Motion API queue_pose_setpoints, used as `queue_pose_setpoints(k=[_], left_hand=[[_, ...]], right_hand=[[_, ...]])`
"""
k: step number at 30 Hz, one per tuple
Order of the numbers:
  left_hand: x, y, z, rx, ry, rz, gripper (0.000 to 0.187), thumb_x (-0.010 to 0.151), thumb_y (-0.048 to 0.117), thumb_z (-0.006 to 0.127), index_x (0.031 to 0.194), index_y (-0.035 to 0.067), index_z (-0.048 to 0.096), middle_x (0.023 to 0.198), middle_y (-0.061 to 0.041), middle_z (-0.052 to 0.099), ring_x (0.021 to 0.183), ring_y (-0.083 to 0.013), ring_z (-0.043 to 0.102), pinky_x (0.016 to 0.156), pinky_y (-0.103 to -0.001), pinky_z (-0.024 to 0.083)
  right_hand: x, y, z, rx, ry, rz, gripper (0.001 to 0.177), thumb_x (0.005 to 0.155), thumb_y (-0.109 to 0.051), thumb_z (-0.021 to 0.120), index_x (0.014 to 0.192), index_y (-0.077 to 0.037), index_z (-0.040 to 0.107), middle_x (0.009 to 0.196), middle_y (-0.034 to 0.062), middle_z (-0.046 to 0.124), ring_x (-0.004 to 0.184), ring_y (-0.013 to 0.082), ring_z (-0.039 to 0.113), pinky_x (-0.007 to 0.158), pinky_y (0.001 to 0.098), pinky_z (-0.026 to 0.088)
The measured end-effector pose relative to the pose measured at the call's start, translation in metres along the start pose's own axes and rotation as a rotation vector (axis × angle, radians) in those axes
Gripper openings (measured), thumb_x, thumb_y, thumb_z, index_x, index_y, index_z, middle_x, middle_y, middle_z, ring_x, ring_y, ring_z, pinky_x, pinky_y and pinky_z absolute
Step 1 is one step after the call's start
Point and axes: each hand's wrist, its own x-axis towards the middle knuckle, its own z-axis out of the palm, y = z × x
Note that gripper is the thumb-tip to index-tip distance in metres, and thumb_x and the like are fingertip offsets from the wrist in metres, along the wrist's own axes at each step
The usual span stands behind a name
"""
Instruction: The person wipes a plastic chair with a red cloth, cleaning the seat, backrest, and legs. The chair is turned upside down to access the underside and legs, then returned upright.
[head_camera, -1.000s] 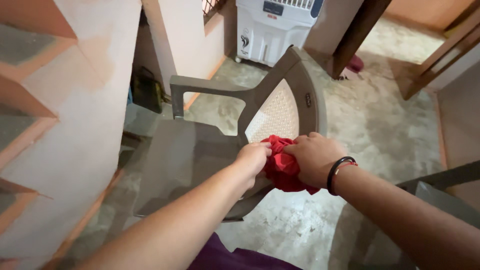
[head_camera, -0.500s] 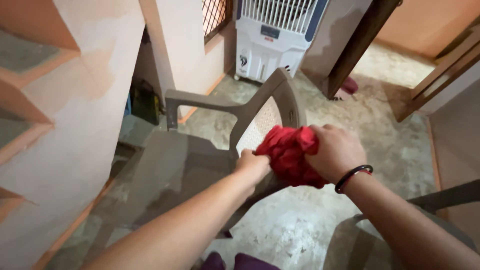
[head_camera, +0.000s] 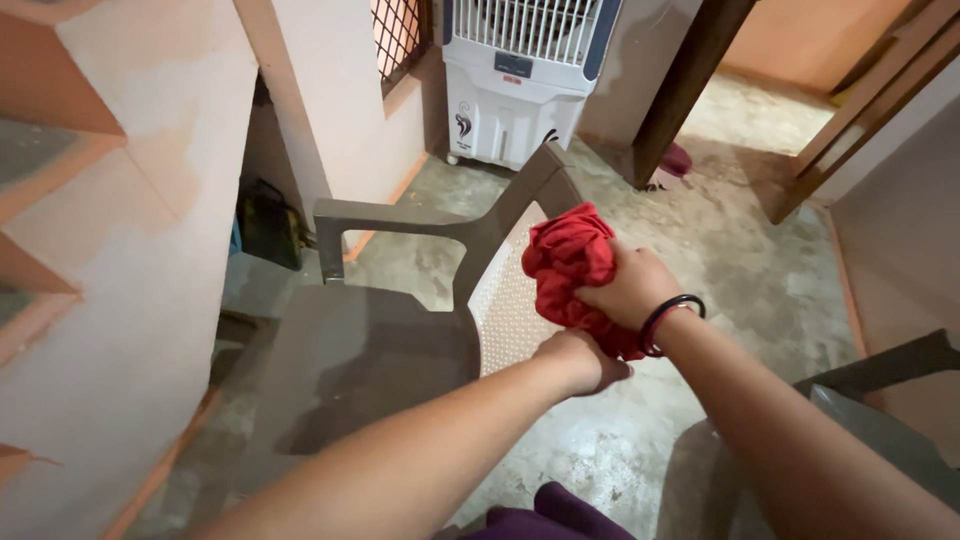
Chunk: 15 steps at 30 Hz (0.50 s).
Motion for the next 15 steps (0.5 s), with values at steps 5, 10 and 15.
queue_pose_setpoints(k=[5, 10, 15], left_hand=[[-0.008, 0.004, -0.005, 0.074, -0.025, -0.059, 0.056, 0.087, 0.056, 0.065, 0.135, 0.027, 0.066, 0.14, -0.008, 0.063, 0.127, -0.0281, 0.06, 0.106, -0.038, 0.048], [-0.014, 0.002, -0.005, -0.028, 0.015, -0.038, 0.053, 0.084, 0.055, 0.069, 0.129, 0.026, 0.071, 0.138, -0.007, 0.065, 0.126, -0.0268, 0.06, 0.104, -0.038, 0.048], [-0.012, -0.002, -0.005, -0.043, 0.049, -0.068, 0.054, 0.078, 0.053, 0.077, 0.12, 0.018, 0.076, 0.129, -0.008, 0.07, 0.117, -0.0263, 0.067, 0.098, -0.038, 0.053]], right_hand=[[0.011, -0.007, 0.018, 0.032, 0.044, 0.156, 0.097, 0.06, -0.037, 0.091, 0.145, -0.018, 0.048, 0.129, 0.0321, 0.057, 0.116, 0.0448, 0.061, 0.101, 0.0468, 0.051], [0.018, 0.005, 0.022, 0.238, 0.123, 0.334, 0.103, 0.058, -0.025, 0.095, 0.146, -0.011, 0.041, 0.129, 0.0252, 0.06, 0.119, 0.04, 0.06, 0.1, 0.0467, 0.051], [0.023, 0.012, 0.022, 0.496, 0.095, 0.502, 0.07, 0.065, -0.014, 0.091, 0.128, -0.003, 0.061, 0.118, 0.0187, 0.071, 0.105, 0.0324, 0.072, 0.088, 0.0445, 0.059]])
